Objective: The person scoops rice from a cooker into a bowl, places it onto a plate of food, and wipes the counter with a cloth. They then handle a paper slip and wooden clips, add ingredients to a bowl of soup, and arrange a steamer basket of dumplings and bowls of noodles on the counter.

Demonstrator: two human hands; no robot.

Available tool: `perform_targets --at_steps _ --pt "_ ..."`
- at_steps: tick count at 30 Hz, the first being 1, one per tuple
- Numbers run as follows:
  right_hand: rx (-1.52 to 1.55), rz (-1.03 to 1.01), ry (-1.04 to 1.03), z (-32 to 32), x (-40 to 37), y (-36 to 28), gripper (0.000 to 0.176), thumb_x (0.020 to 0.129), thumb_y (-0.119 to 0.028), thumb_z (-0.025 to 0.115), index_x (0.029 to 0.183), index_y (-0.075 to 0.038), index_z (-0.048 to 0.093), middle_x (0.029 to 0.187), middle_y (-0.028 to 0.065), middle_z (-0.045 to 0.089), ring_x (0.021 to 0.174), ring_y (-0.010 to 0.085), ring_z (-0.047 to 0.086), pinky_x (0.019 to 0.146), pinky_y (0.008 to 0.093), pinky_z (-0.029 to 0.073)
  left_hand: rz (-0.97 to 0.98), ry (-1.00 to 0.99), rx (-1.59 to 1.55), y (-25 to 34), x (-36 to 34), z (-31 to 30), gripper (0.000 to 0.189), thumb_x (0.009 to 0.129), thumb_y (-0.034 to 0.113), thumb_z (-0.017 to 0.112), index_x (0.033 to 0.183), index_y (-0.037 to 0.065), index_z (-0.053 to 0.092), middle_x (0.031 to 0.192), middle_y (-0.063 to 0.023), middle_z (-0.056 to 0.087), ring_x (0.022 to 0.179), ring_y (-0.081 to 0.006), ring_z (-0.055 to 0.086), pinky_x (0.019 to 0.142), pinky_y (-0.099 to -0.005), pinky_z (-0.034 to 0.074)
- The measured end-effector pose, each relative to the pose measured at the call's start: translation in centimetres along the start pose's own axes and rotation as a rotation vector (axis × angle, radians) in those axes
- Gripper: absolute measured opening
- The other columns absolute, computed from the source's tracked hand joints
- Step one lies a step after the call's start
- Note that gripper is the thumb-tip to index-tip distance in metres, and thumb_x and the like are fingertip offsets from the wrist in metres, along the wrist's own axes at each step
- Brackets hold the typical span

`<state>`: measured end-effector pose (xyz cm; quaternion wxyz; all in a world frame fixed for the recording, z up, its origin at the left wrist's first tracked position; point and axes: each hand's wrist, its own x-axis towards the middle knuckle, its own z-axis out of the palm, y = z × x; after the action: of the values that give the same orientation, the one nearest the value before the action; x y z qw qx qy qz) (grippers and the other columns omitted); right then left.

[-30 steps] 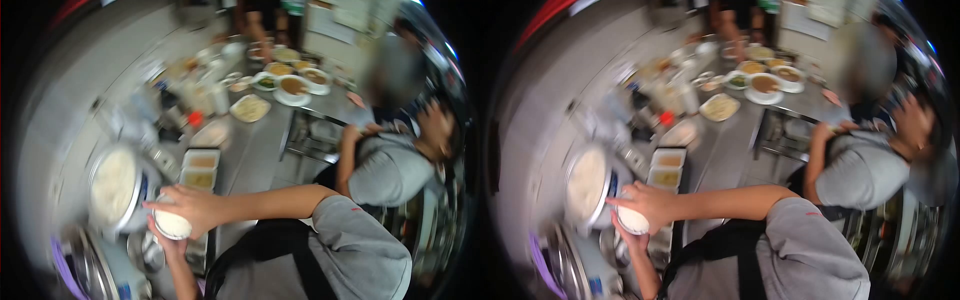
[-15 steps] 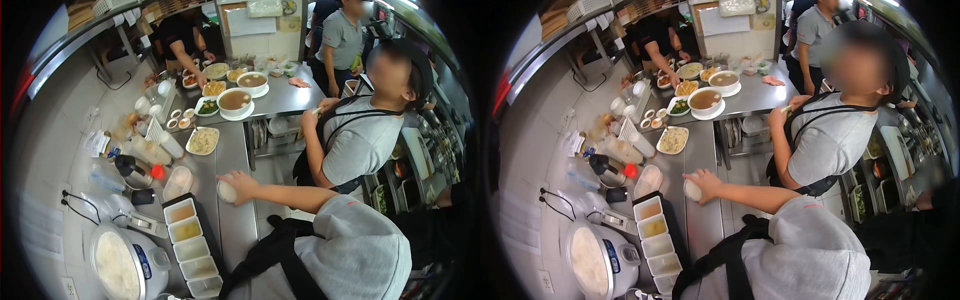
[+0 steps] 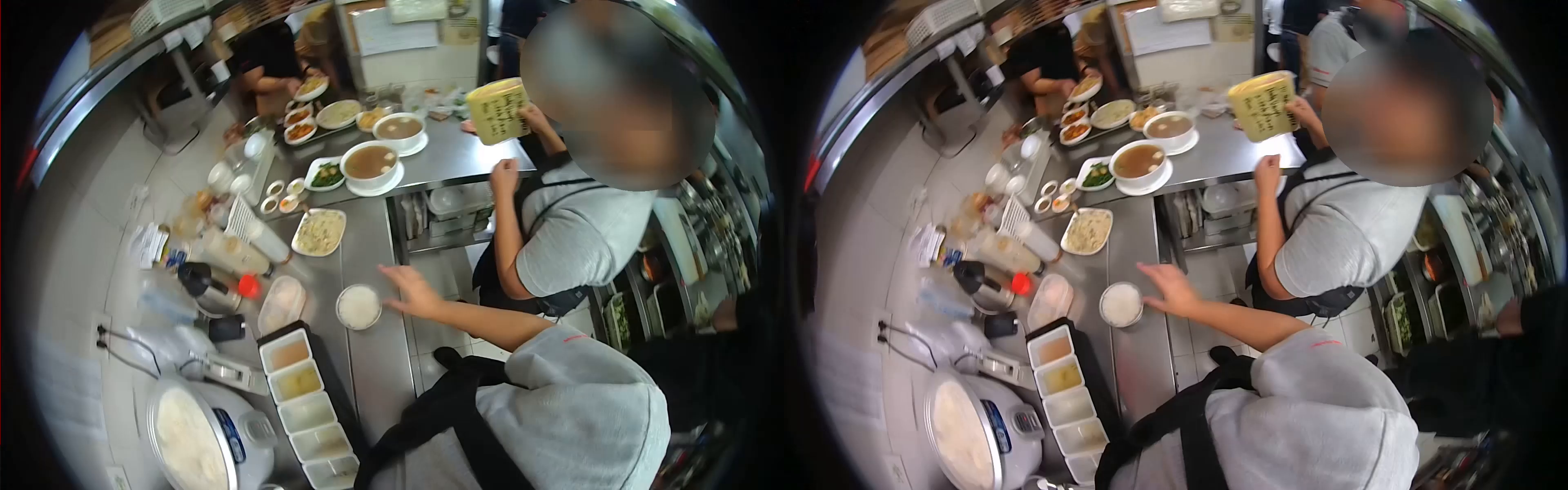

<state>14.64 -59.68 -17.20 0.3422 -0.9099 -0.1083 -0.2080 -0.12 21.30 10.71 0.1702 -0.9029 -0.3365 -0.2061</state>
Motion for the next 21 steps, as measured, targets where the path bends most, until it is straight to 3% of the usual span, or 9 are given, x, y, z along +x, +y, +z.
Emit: perform_targets --at_steps 3,5,7,9,11,12,15,18,21 --pt "0.071 0.102 -0.029 -0.7 -3.3 2.6 0.060 0.078 -0.018 0.064 0.132 -0.009 0.040 0.111 0.0168 0.056 0.103 0.0329 0.052 0.091 0.0413 0.039 0.057 0.129 -0.009 -3.5 -0.1 -5.0 0.040 0.089 0.016 0.038 0.128 0.010 0.047 0.129 -0.0146 0.047 0.119 -0.0305 0.046 0.099 -0.0372 0.036" --pt "0.047 0.257 -0.110 1.1 -7.1 6.5 0.047 0.079 -0.015 0.060 0.125 -0.011 0.049 0.089 0.0158 0.063 0.079 0.0297 0.061 0.072 0.0387 0.048 0.126 0.213 0.002 -3.3 -1.1 -9.6 0.039 0.089 0.013 0.039 0.127 0.010 0.048 0.129 -0.0148 0.048 0.119 -0.0307 0.046 0.099 -0.0369 0.036" --pt "0.028 0.297 -0.185 3.6 -11.4 10.2 0.016 0.080 -0.015 0.060 0.091 -0.006 0.068 0.062 0.0114 0.062 0.055 0.0227 0.060 0.056 0.0362 0.047 0.191 0.288 0.008 0.0 -1.9 -12.8 0.039 0.089 0.010 0.039 0.126 0.010 0.049 0.128 -0.0151 0.048 0.119 -0.0308 0.046 0.098 -0.0366 0.037" --pt "0.263 0.539 -0.345 5.1 -15.7 13.3 0.024 0.080 -0.025 0.065 0.072 -0.002 0.066 0.056 0.0070 0.059 0.051 0.0116 0.054 0.051 0.0303 0.043 0.230 0.347 -0.015 5.0 -2.1 -13.4 0.038 0.088 0.007 0.040 0.125 0.011 0.050 0.127 -0.0153 0.049 0.118 -0.0309 0.046 0.098 -0.0363 0.037" --pt "0.043 0.687 -0.594 4.3 -16.4 12.9 0.037 0.077 -0.039 0.068 0.067 -0.003 0.063 0.056 0.0077 0.059 0.047 0.0129 0.054 0.049 0.0316 0.044 0.251 0.389 -0.097 11.5 -1.7 -11.1 0.037 0.088 0.009 0.040 0.124 0.012 0.050 0.118 -0.0170 0.055 0.108 -0.0342 0.053 0.090 -0.0397 0.042" --pt "0.242 0.888 -0.593 5.7 -18.0 14.6 0.043 0.079 -0.045 0.063 0.075 -0.002 0.064 0.059 0.0086 0.061 0.049 0.0156 0.057 0.049 0.0312 0.046 0.241 0.322 -0.054 14.8 -1.9 -10.0 0.036 0.088 0.009 0.040 0.123 0.013 0.049 0.109 -0.0186 0.058 0.099 -0.0356 0.058 0.082 -0.0417 0.046" --pt "0.302 1.036 -0.830 6.7 -20.2 18.8 0.048 0.084 -0.047 0.057 0.106 -0.005 0.058 0.069 0.0080 0.065 0.056 0.0174 0.063 0.048 0.0282 0.048 0.206 0.258 0.040 20.3 -1.4 -4.2 0.037 0.087 0.010 0.043 0.123 0.017 0.047 0.100 -0.0188 0.056 0.083 -0.0373 0.062 0.072 -0.0450 0.050" --pt "0.588 1.119 -0.594 5.0 -21.4 17.6 0.042 0.086 -0.037 0.058 0.117 -0.011 0.051 0.070 0.0056 0.064 0.058 0.0134 0.062 0.048 0.0255 0.047 0.112 0.132 0.031 20.4 -1.8 1.6 0.037 0.087 0.011 0.043 0.123 0.019 0.046 0.100 -0.0186 0.054 0.078 -0.0370 0.063 0.065 -0.0457 0.051" --pt "0.601 1.219 -0.469 3.6 -24.3 17.4 0.050 0.086 -0.036 0.057 0.127 -0.013 0.041 0.071 0.0053 0.063 0.057 0.0130 0.060 0.048 0.0265 0.046 0.064 0.021 0.141 19.3 -3.4 4.9 0.035 0.087 0.012 0.042 0.122 0.019 0.047 0.099 -0.0190 0.054 0.077 -0.0365 0.063 0.064 -0.0449 0.052"
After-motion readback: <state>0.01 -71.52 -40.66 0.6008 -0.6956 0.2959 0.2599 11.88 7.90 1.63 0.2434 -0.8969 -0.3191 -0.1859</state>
